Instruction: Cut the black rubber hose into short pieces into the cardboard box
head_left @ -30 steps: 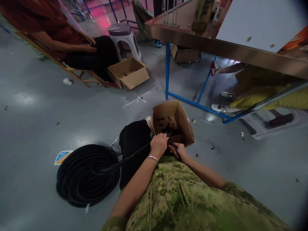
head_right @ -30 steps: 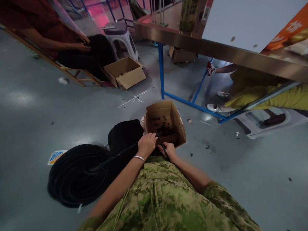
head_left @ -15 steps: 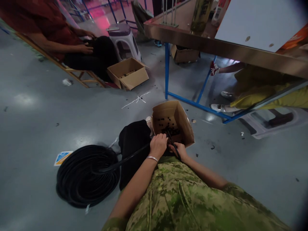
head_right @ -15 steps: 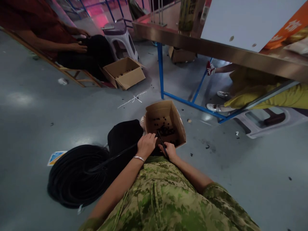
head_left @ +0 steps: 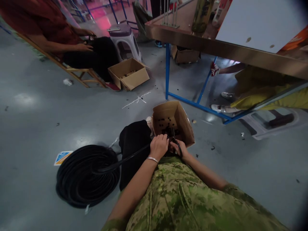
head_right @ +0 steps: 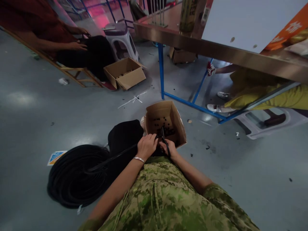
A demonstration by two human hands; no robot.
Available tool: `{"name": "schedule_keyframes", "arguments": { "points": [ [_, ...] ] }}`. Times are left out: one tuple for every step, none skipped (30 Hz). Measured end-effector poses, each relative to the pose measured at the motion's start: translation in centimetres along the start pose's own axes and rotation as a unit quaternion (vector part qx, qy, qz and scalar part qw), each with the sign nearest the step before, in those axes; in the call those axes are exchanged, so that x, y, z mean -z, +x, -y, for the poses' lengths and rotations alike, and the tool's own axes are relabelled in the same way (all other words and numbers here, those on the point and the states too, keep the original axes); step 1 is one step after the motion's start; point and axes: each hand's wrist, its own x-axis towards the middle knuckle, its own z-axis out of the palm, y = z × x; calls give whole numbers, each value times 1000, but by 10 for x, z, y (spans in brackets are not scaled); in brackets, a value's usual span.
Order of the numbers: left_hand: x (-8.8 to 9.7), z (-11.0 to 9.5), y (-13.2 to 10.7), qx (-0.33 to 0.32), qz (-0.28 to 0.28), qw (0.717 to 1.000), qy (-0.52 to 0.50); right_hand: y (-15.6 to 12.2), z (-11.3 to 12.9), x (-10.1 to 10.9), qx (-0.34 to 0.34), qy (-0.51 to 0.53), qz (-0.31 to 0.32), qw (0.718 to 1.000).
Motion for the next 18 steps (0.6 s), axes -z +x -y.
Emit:
{"name": "schedule_keyframes", "arguments": {
  "points": [
    [0,0,-1,-2,-9,1000,-6,2,8,1,9,27,12,1000],
    [0,0,-2,-5,-17,1000,-12,4,16,2,26,46,18,998],
    [-1,0,-3,-8,-23,1000,-18,6,24,2,44,55,23,997],
    [-1,0,-4,-11,-28,999,-23,7,30,3,55,57,26,997],
    [-1,0,-5,-15,-30,999,-28,9,36,3,57,56,26,996],
    [-1,0,-5,-18,-31,999,-32,10,41,2,52,51,27,997],
    [0,0,-6,-19,-31,999,-35,11,44,2,41,46,27,998],
    [0,0,-6,-19,-29,999,-38,11,47,1,29,44,25,998],
    [1,0,-7,-18,-27,999,-41,10,49,0,17,44,20,999],
    [2,0,-7,-17,-24,999,-44,10,50,-1,10,46,14,999],
    [4,0,-7,-16,-20,999,-46,8,52,-1,7,51,8,999],
    [5,-1,-7,-17,-15,999,-49,7,52,-2,9,57,3,998],
    [6,-1,-7,-19,-10,998,-51,6,53,-1,14,64,0,998],
    [7,-1,-7,-22,-4,998,-54,5,54,-1,19,73,-1,997],
    [7,-1,-7,-25,0,998,-55,4,54,-1,22,82,-2,996],
    [7,-1,-7,-29,4,998,-55,4,53,-1,21,91,-3,996],
    [8,-1,-7,-33,6,998,-55,5,53,-1,15,99,-5,995],
    [8,-1,-8,-37,7,998,-53,5,51,-1,3,106,-8,994]
  ]
}}
